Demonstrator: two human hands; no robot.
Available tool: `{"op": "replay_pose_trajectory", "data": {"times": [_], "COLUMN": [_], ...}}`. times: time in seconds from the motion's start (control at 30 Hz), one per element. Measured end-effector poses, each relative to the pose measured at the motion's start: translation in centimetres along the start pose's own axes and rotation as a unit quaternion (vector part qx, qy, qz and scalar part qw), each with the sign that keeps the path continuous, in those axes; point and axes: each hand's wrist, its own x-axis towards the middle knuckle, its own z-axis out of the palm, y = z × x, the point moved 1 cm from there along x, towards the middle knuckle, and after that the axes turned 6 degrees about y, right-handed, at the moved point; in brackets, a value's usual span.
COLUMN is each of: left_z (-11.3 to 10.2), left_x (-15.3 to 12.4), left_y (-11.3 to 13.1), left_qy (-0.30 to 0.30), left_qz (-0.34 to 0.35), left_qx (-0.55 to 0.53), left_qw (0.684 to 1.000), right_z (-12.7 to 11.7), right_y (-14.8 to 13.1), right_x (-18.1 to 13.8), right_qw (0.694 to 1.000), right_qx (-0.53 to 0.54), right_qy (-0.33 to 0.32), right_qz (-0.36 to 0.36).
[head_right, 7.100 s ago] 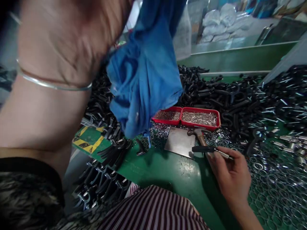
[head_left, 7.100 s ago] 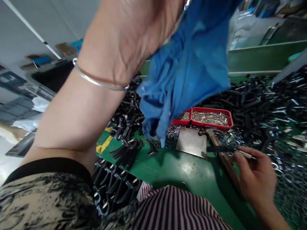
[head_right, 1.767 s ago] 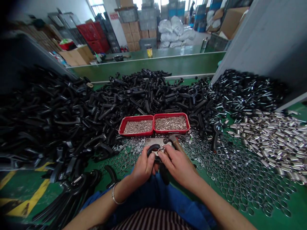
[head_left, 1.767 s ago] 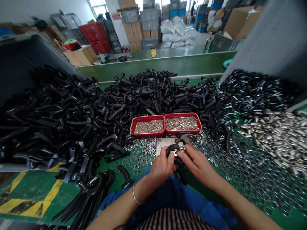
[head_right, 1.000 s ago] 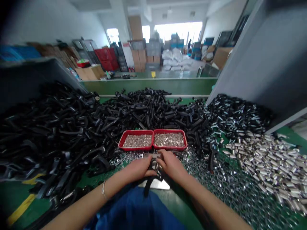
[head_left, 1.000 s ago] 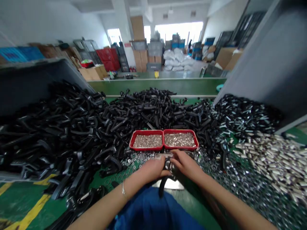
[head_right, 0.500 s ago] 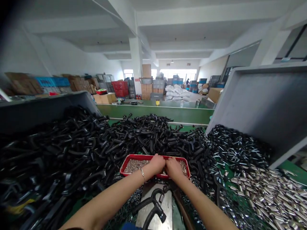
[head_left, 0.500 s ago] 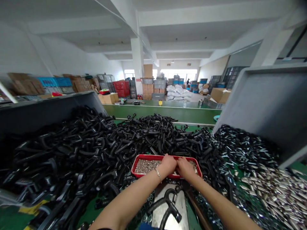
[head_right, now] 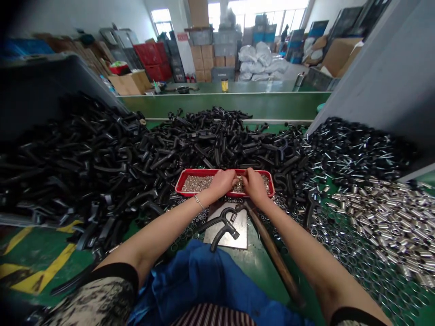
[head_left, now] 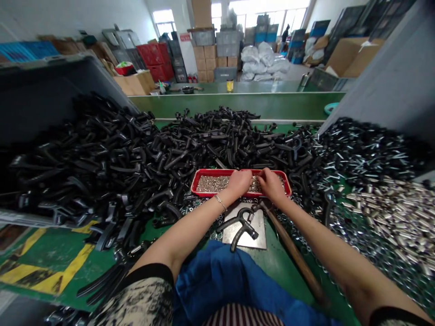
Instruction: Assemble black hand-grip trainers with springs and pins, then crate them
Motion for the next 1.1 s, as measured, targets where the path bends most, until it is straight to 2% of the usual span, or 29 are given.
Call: {"op": "replay_pose_trajectory", "data": {"times": [0.13,0.23,0.3,0.37,0.47,0.6,0.73,0.87,1.1], "left_z": [-1.3,-1.9,-2.0,-1.8,-1.6,-1.6,-1.5,-1.1,0.0], "left_x": [-3.1,-6.5,-7.7,-7.8,-6.8,-7.4,-11.0,-14.2,-15.5], "left_y": [-0.7,-1.2,-1.2,-1.1,-0.9,-0.8,-1.0,-0.9,0.1], "left_qy": [0.060,0.112,0.110,0.098,0.086,0.088,0.071,0.036,0.038], "left_qz": [-0.027,-0.054,-0.074,-0.096,-0.133,-0.163,-0.196,-0.175,-0.112], "left_qx": [-0.078,-0.209,-0.273,-0.322,-0.396,-0.430,-0.396,-0.328,-0.242], "left_qw": [0.995,0.970,0.953,0.937,0.904,0.884,0.894,0.928,0.963], "right_z": [-2.7,-3.7,-3.5,-3.1,-2.6,-2.4,-2.4,-2.4,-2.1], "right_y": [0.1,-0.3,-0.9,-1.6,-2.5,-3.0,-3.3,-3.9,-5.8], "right_x": [-2.7,-6.6,-8.9,-10.3,-10.7,-9.9,-9.5,-9.4,-9.4], "right_qw": [0.997,0.978,0.964,0.970,0.983,0.983,0.980,0.974,0.935], "right_qx": [0.080,0.187,0.217,0.175,0.081,0.023,-0.012,-0.098,-0.259], "right_qy": [0.005,-0.084,-0.143,-0.164,-0.163,-0.179,-0.195,-0.204,-0.220], "right_qz": [0.002,0.031,0.058,0.043,0.004,0.029,0.035,0.004,-0.101]}}
